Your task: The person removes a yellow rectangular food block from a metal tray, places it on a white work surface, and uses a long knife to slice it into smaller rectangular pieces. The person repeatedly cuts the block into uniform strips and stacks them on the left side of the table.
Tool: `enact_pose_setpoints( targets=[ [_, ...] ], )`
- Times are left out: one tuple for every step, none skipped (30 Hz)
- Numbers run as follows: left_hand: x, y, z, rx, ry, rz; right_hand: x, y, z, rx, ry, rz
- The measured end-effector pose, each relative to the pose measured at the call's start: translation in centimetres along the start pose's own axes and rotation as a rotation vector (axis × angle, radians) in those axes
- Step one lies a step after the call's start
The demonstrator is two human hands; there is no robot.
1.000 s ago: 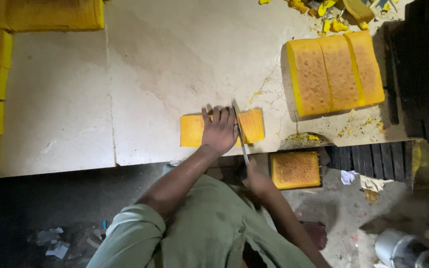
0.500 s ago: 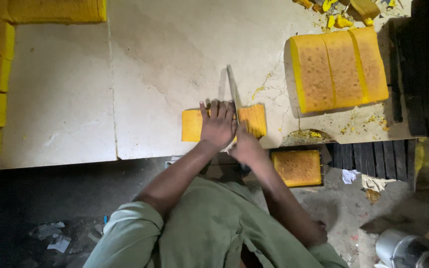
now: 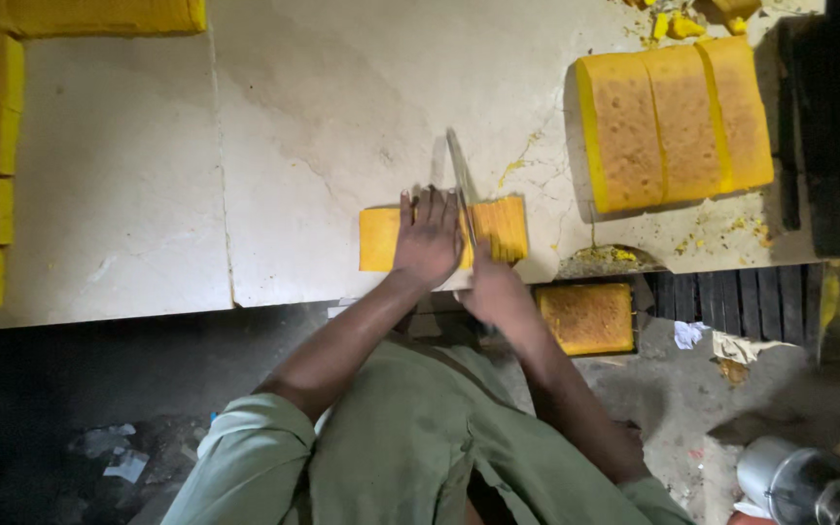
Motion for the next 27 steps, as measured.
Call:
enact_pose_setpoints(
  targets=[
    [-0.2,0.1,-0.1,0.023,-0.002,-0.004,0.6,0.9,-1.2,0.006,0.046,0.020],
    [-0.2,0.2,-0.3,0.045,-0.004,-0.008,0.5,1.6,-2.3,0.011,0.091,0.041],
    [-0.2,0.4,-0.5,0.027,0.010,-0.009,-0.2,2.1,-3.1,0.018,0.134,0.058],
    [0.0,0.5,-0.7,0.009,0.024,-0.010,-1.4,2.1,-3.3,0.025,0.126,0.046],
    [-0.2,0.7,-0.8,-0.012,0.037,-0.021,-3.2,1.5,-3.1,0.039,0.097,0.012],
    [-0.4,0.6,-0.9,-0.020,0.033,-0.077,-5.8,0.7,-2.4,0.050,0.070,-0.022],
    [-0.2,0.3,-0.8,-0.029,0.029,-0.128,-7.8,0.1,-1.4,0.055,0.045,-0.049],
    [-0.1,0.1,-0.6,-0.039,0.025,-0.179,-10.3,-0.7,-0.3,0.059,0.016,-0.092],
    [0.2,0.1,-0.8,-0.026,0.024,-0.163,-10.7,-1.6,0.4,0.068,-0.003,-0.117],
    [0.5,0.1,-0.8,-0.014,0.022,-0.146,-10.8,-2.4,1.0,0.062,-0.010,-0.123],
    [0.2,0.0,-0.7,-0.001,0.017,-0.134,-10.7,-3.1,1.3,0.056,-0.012,-0.109],
    [-0.1,-0.1,-0.5,0.001,0.020,-0.119,-10.2,-3.5,1.5,0.040,-0.023,-0.093],
    [-0.1,-0.2,-0.6,0.006,0.023,-0.097,-8.4,-3.6,1.3,0.015,-0.063,-0.079],
    [-0.3,-0.3,-0.7,0.012,0.025,-0.075,-6.8,-3.3,0.9,0.003,-0.086,-0.072],
    [-0.2,-0.3,-0.8,0.007,0.023,-0.047,-4.7,-2.6,0.2,-0.006,-0.103,-0.067],
    [-0.2,-0.3,-1.0,0.003,0.021,-0.019,-3.0,-1.3,-0.6,-0.002,-0.102,-0.058],
    [-0.3,-0.1,-1.0,-0.004,0.020,0.003,-1.9,-0.3,-1.6,0.012,-0.096,-0.053],
    [-0.6,0.0,-1.2,0.009,0.019,0.006,-0.8,0.6,-2.7,0.022,-0.095,-0.049],
    [-0.7,0.1,-1.3,0.021,0.015,0.014,-0.3,1.3,-3.7,0.072,-0.084,-0.042],
    [-0.8,0.3,-1.3,0.033,0.011,0.022,-0.3,1.8,-4.5,0.062,-0.054,-0.022],
    [-0.6,0.4,-1.5,0.016,0.028,0.015,-0.6,2.2,-5.1,0.052,-0.025,-0.004],
    [-0.3,0.4,-1.7,-0.002,0.046,0.007,-1.1,2.3,-5.3,0.041,0.005,0.013],
    [-0.7,0.5,-1.8,-0.023,0.062,-0.014,-2.4,1.5,-5.2,0.037,0.016,0.004],
    [-1.0,0.5,-1.8,-0.018,0.062,-0.042,-4.0,0.4,-4.6,0.037,0.019,-0.020],
    [-0.7,0.4,-1.9,-0.008,0.062,-0.061,-5.3,-0.5,-3.9,0.039,0.024,-0.039],
    [-0.5,0.4,-2.0,0.002,0.061,-0.080,-6.3,-1.3,-2.8,0.036,0.024,-0.057],
    [-0.5,0.3,-1.9,-0.011,0.061,-0.092,-7.6,-2.1,-1.5,0.032,0.011,-0.072]
  ],
)
Point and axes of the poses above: each hand's wrist, its own x-axis towards the middle knuckle, its own y-axis out of the back of the hand, z = x × y, the point moved 5 cm from there along x, towards the middle knuckle, and after that the axes turned 12 degrees about x, right-handed, at the moved point
